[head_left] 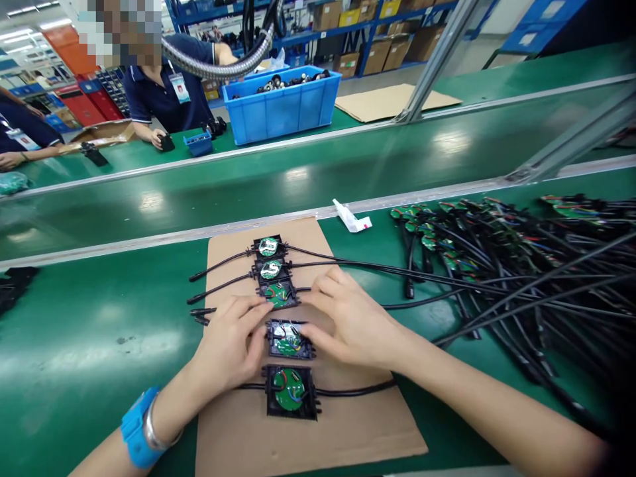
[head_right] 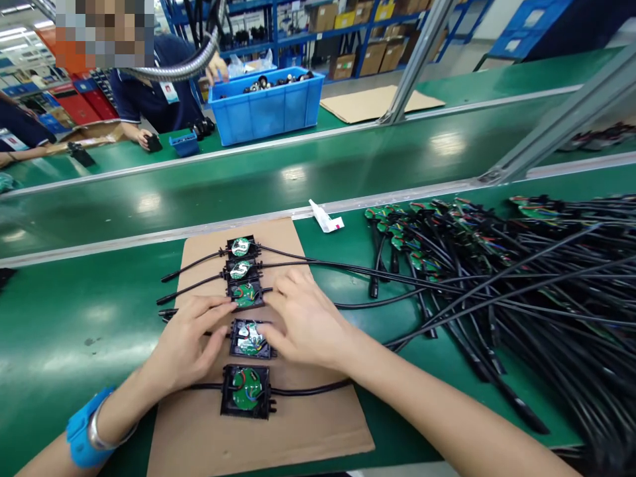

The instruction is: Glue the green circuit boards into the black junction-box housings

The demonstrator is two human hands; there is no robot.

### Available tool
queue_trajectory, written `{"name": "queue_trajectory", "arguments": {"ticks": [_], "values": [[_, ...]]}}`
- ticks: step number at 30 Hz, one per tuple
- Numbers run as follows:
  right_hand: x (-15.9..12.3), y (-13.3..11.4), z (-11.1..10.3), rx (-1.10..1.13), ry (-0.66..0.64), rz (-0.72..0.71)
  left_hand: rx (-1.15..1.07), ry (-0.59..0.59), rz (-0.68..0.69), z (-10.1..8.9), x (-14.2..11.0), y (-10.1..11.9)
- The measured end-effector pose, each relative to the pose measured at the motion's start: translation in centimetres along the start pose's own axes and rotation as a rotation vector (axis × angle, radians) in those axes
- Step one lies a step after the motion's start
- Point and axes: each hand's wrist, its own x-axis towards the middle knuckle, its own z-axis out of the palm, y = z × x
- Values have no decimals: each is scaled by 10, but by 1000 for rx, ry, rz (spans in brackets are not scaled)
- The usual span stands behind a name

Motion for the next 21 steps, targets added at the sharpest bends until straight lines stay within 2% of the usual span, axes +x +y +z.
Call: {"name": "queue_trajectory", "arguments": {"ticks": [4, 6, 9, 12, 14, 18, 21], "values": [[-19, -6, 4, 107, -112, 11, -92, -44, -54, 3, -12, 4], [-22, -3, 10, 123, -112, -2, -106, -77, -70, 4, -13, 4], [-24, 2, 19, 128, 14, -104, -151, -74, -54, 7, -14, 3], [-29, 3, 25, 85, 175, -225, -174, -8, 32, 11, -19, 2], [-32, 2, 27, 41, 227, -275, -187, 24, 89, 14, -23, 2], [-30, 5, 28, 44, 237, -272, -203, 18, 127, 20, -21, -3], [-29, 14, 28, 145, 152, -178, -163, -10, 78, 15, -15, -1]]}}
